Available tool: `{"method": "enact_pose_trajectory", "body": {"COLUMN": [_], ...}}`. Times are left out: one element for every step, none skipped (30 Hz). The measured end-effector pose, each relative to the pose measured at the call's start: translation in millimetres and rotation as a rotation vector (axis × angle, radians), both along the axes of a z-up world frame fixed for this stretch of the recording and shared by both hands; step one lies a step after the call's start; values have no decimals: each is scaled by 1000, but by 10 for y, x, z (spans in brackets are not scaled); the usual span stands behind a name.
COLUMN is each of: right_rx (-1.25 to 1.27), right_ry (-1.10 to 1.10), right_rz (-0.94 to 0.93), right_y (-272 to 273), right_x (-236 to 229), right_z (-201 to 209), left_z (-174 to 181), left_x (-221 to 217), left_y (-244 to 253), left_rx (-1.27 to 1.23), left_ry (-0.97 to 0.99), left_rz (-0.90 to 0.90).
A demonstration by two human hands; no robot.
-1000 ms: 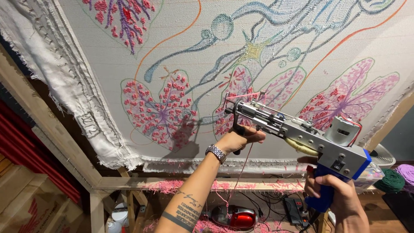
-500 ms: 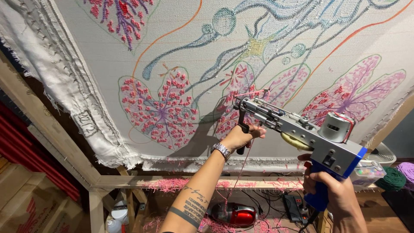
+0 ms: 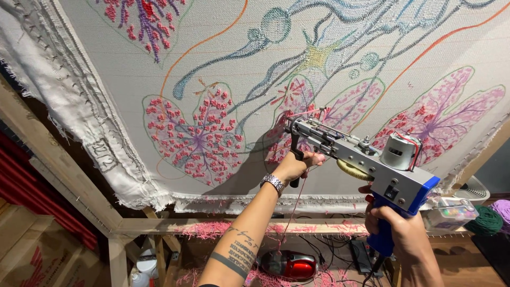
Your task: Using a tufting gun to create a patterned rug on a frame.
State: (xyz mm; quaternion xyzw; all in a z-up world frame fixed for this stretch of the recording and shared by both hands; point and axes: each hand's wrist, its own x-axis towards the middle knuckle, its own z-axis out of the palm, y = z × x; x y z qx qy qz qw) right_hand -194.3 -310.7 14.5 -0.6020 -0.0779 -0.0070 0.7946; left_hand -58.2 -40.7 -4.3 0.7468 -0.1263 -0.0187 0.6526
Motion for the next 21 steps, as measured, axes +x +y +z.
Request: {"method": "enact_pose_trajectory", "body": {"right_rx": [0, 7, 14, 13, -9, -30, -31, -32, -33, -33, -60, -85, -84, -213, -341, -339, -394, -450, -449, -478, -506], "right_ry": [1, -7, -15, -14, -45, -75, -74, -69, -64, -64, -84, -105, -106, -61, -15, -17, -111, -201, -200, -119, -38], "right_rz": [0, 21, 41, 41, 31, 21, 19, 13, 8, 6, -42, -89, -90, -160, -229, -233, -220, -208, -211, -228, -244], "right_y": [20, 44, 67, 101, 133, 165, 191, 213, 238, 287, 333, 368, 385, 408, 428, 495, 558, 630, 660, 691, 720], "right_x": [-15, -34, -52, -64, -75, -92, -85, -75, -65, -49, -33, -10, 59, 115, 171, 176, 183, 180, 217, 256, 296], "right_z": [36, 67, 99, 128, 158, 186, 166, 147, 129, 94, 58, 19, -73, -153, -234, -205, -177, -150, -208, -267, -327], "left_z": [21, 37, 51, 67, 83, 98, -72, -241, -410, -358, -306, -255, -288, -313, -338, -372, -407, -451, -401, -355, -311], "left_x": [-9, -21, -34, -25, -16, -10, 157, 325, 491, 471, 451, 434, 516, 596, 677, 771, 868, 955, 958, 962, 968], "left_y": [0, 3, 7, 9, 10, 10, 28, 44, 61, 69, 76, 72, 134, 193, 250, 302, 350, 406, 447, 489, 530], "left_rx": [0, -2, -3, -4, -1, 3, 2, -18, -37, -38, -56, -73, -72, -43, -14, -12, -8, -4, -3, 26, 54], "left_ry": [1, -1, -3, -2, 0, 2, 3, -74, -152, -152, -150, -149, -150, -98, -47, -50, -65, -76, -76, -53, -30], "left_rz": [0, 0, 1, 1, 20, 37, 35, 42, 48, 46, 64, 82, 81, 93, 105, 102, 95, 87, 83, 93, 102]}}
